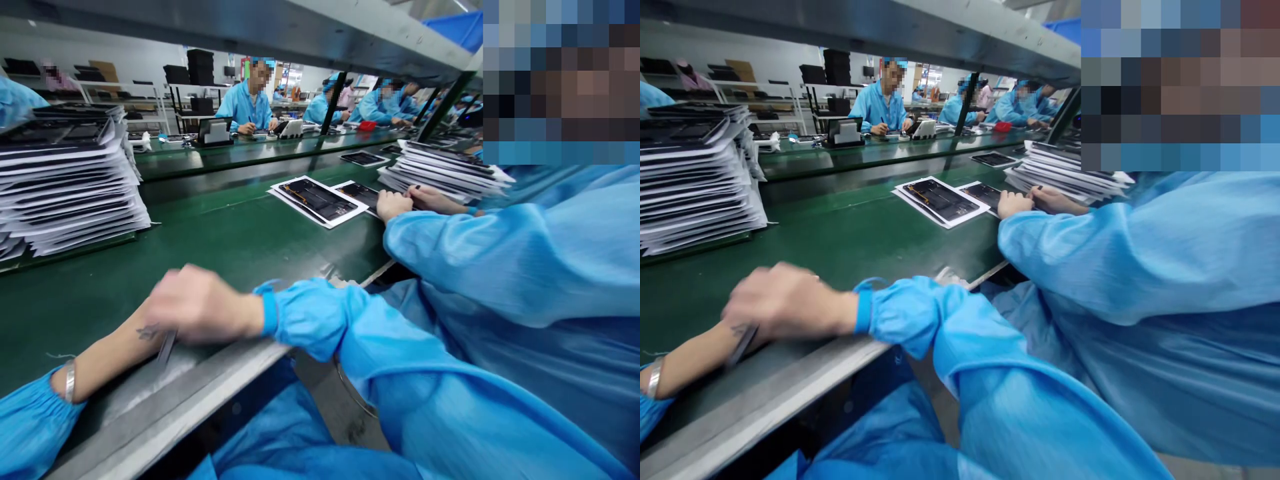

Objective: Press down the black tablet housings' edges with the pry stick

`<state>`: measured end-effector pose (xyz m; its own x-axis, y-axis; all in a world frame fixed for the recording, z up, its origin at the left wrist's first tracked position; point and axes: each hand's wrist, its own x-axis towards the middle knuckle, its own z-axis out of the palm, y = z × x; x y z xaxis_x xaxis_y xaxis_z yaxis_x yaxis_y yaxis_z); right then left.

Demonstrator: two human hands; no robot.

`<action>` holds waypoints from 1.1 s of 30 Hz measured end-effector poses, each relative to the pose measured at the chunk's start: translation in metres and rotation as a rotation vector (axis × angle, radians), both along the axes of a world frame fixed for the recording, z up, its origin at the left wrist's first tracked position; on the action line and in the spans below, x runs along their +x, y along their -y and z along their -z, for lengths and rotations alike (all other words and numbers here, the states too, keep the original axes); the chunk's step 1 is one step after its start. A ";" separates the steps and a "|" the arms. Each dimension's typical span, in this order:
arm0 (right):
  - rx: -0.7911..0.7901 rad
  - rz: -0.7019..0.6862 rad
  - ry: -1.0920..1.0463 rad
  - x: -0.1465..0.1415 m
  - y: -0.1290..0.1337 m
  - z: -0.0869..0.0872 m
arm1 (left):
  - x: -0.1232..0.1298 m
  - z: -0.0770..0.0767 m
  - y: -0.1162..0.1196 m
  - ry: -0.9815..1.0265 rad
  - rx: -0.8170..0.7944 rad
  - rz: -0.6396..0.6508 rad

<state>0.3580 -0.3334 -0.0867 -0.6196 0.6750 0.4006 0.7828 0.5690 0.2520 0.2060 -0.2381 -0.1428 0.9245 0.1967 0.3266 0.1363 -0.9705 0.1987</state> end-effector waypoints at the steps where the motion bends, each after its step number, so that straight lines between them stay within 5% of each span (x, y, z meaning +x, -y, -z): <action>1: -0.010 0.200 -0.023 0.029 -0.009 -0.005 | 0.001 -0.001 0.001 -0.007 0.000 0.011; 3: -0.025 0.570 -0.053 0.095 -0.020 -0.013 | 0.002 -0.004 0.002 -0.027 0.006 0.050; 6: -0.066 0.931 -0.027 0.186 -0.015 -0.014 | 0.002 -0.004 0.002 -0.019 0.003 0.066; 9: -0.103 1.155 0.033 0.244 0.011 -0.006 | 0.002 -0.001 0.001 0.003 -0.012 0.054; 12: -0.162 1.233 0.120 0.267 0.036 0.003 | 0.003 0.000 0.001 -0.019 -0.021 0.047; 21: -0.271 1.250 0.307 0.273 0.044 0.011 | 0.001 -0.004 0.002 -0.029 -0.052 0.058; 25: -0.284 1.172 0.329 0.268 0.039 0.009 | 0.007 -0.008 0.005 0.027 -0.401 0.032; 28: -0.253 1.095 0.329 0.253 0.036 0.001 | 0.034 -0.011 0.007 0.086 -0.622 -0.022; 33: -0.147 0.896 0.305 0.192 0.036 -0.012 | 0.116 -0.018 0.002 0.099 -1.038 -0.092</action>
